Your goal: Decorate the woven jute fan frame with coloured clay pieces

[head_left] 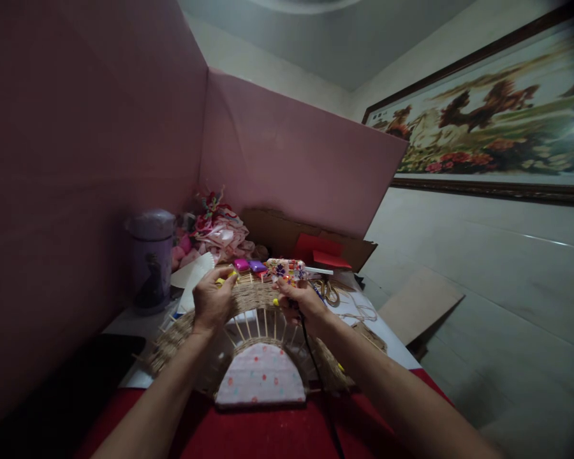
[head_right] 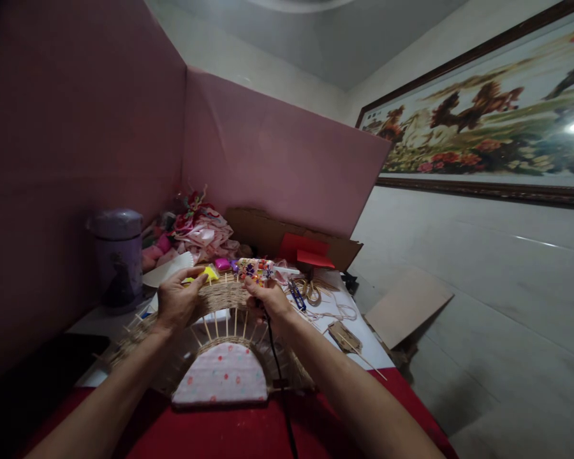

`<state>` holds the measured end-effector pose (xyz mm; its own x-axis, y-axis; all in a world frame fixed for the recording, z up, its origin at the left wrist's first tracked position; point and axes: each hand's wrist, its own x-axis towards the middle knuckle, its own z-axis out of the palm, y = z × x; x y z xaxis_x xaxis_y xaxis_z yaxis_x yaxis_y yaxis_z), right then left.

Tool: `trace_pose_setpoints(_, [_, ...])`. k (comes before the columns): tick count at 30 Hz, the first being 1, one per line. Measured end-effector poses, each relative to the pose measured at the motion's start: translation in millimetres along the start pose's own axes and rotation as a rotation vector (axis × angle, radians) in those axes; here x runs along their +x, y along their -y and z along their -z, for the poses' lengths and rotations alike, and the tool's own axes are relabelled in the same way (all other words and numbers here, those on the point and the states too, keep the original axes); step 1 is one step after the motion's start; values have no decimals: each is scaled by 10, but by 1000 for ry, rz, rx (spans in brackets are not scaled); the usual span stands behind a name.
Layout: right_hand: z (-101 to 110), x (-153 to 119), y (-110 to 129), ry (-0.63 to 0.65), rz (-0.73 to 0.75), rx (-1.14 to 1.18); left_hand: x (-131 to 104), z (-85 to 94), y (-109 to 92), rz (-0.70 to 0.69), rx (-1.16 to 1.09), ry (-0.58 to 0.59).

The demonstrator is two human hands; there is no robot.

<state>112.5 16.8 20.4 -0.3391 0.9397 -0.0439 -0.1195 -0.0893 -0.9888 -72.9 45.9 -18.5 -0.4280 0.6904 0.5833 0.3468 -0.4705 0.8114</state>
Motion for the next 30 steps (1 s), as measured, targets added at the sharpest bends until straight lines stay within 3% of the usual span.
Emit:
trace_pose_setpoints(11, [-111, -50, -17, -8, 156, 129, -63, -62, 81, -67, 51, 68])
trace_pose_setpoints(15, [1, -195, 48, -112, 311, 169, -59, -61, 75, -76, 55, 75])
trace_pose_setpoints(19, [400, -487, 209, -292, 412, 133, -53, -60, 39, -67, 55, 82])
trace_pose_setpoints(24, [1184, -926, 250, -525, 425, -19, -60, -57, -27, -39, 61, 70])
trace_pose_setpoints(27, [1662, -1202, 98, -583, 310, -375, -59, -51, -69, -22, 78, 56])
trace_pose_setpoints(30, [1999, -1438, -110, -572, 194, -838, -60, -44, -92, -2, 91, 54])
